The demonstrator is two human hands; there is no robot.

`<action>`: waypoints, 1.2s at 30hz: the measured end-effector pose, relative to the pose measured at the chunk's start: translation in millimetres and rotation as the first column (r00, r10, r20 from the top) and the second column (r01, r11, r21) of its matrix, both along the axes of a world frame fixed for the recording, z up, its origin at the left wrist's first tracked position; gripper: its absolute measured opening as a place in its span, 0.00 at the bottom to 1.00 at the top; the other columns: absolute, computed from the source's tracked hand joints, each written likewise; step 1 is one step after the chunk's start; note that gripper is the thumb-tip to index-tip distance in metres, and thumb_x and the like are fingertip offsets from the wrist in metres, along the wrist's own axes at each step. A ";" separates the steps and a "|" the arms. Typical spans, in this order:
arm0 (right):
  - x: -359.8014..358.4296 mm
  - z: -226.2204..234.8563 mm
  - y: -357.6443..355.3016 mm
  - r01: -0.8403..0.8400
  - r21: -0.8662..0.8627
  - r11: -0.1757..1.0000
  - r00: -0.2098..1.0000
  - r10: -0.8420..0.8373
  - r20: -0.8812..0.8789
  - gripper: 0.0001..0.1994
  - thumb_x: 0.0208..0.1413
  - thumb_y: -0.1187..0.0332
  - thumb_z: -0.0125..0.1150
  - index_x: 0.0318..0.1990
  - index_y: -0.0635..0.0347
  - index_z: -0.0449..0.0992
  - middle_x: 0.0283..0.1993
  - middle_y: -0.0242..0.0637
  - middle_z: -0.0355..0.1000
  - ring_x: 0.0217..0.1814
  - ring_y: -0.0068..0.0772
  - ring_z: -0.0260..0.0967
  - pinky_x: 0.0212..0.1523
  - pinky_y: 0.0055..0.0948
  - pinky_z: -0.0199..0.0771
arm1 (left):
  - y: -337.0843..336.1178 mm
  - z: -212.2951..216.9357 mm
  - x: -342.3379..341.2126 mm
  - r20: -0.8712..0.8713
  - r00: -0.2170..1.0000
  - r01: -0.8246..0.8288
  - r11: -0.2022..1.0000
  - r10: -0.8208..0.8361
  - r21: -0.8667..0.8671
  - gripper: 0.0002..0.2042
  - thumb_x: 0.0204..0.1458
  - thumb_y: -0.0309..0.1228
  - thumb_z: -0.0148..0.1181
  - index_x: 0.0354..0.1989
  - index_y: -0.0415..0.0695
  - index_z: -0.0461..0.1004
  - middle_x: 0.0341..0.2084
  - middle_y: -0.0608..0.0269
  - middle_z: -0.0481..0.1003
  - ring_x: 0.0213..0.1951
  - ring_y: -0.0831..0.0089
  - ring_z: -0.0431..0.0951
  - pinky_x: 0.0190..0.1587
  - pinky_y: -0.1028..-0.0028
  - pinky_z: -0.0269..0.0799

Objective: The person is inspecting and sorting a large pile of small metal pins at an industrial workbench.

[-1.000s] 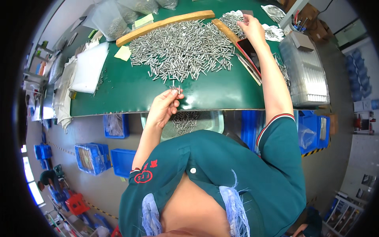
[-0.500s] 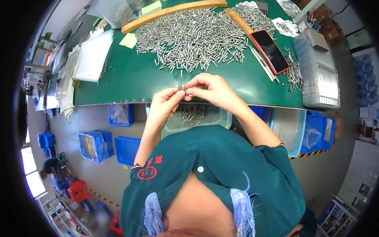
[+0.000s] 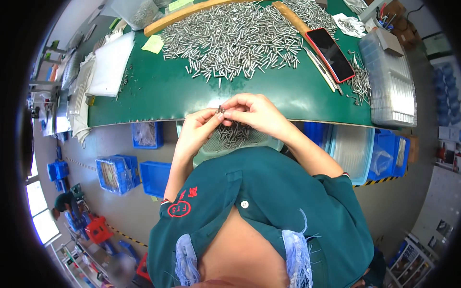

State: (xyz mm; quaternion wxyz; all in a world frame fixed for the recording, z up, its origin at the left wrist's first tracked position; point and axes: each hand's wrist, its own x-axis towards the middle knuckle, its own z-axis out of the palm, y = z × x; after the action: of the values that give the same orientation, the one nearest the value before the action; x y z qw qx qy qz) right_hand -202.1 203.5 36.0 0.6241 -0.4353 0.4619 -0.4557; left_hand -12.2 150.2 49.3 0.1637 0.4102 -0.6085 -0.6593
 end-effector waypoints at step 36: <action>16.0 -3.7 -2.6 -0.149 -0.542 0.827 0.658 -0.326 -0.679 0.10 0.51 0.70 0.62 0.43 0.51 0.77 0.41 0.33 0.70 0.36 0.30 0.72 0.35 0.26 0.74 | -8.6 -28.6 -5.7 -0.479 0.777 0.001 0.759 0.409 0.651 0.29 0.62 0.47 0.43 0.63 0.38 0.52 0.54 0.46 0.66 0.54 0.62 0.69 0.57 0.63 0.65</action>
State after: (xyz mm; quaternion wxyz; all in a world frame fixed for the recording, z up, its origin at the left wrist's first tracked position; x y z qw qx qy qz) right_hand -186.1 201.0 32.3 0.1995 -0.7199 0.5452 -0.3804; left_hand -17.9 141.6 20.7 0.2774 0.2795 -0.2232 -0.8917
